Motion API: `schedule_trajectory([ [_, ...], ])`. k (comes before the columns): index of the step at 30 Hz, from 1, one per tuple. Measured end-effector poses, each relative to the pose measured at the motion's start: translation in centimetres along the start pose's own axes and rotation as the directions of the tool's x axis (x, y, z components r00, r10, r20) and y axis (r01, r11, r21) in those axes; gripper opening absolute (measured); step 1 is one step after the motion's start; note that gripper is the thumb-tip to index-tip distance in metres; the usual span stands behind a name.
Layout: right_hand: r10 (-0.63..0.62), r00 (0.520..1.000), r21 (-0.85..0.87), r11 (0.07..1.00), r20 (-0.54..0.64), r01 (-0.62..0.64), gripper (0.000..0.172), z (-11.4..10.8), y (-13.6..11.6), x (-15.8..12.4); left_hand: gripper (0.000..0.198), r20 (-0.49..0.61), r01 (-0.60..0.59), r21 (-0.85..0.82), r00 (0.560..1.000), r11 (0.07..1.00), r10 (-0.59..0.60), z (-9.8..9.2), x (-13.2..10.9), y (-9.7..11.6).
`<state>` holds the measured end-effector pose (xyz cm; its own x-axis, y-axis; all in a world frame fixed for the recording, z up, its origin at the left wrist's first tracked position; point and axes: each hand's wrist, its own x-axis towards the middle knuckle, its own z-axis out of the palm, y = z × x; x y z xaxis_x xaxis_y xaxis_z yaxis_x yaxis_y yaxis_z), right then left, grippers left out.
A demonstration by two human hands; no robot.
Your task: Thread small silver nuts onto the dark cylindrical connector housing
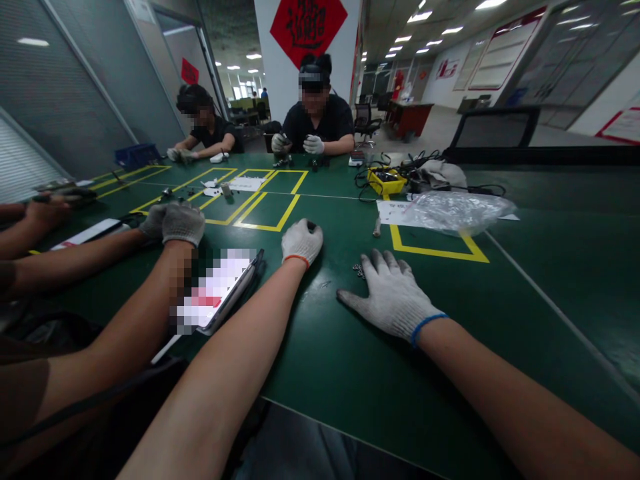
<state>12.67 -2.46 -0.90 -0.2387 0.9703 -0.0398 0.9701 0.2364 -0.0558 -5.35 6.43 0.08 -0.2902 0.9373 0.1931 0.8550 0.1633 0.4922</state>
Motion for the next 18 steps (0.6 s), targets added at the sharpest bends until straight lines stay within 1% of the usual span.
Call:
schedule_trajectory([
  [12, -0.011, 1.0, 0.022, 1.0, 0.014, 0.01, 0.105, -0.44, -0.6, -0.22, 0.028, 0.004, -0.028, 0.01, 1.0, 1.0, 0.028, 0.04, 0.02, -0.25],
  [18, -0.039, 0.999, 0.041, 0.998, 0.008, 0.039, 0.105, -0.55, -0.97, -0.35, 0.03, 0.032, -0.019, 0.031, 0.999, 0.999, 0.018, -0.03, 0.05, -0.16],
])
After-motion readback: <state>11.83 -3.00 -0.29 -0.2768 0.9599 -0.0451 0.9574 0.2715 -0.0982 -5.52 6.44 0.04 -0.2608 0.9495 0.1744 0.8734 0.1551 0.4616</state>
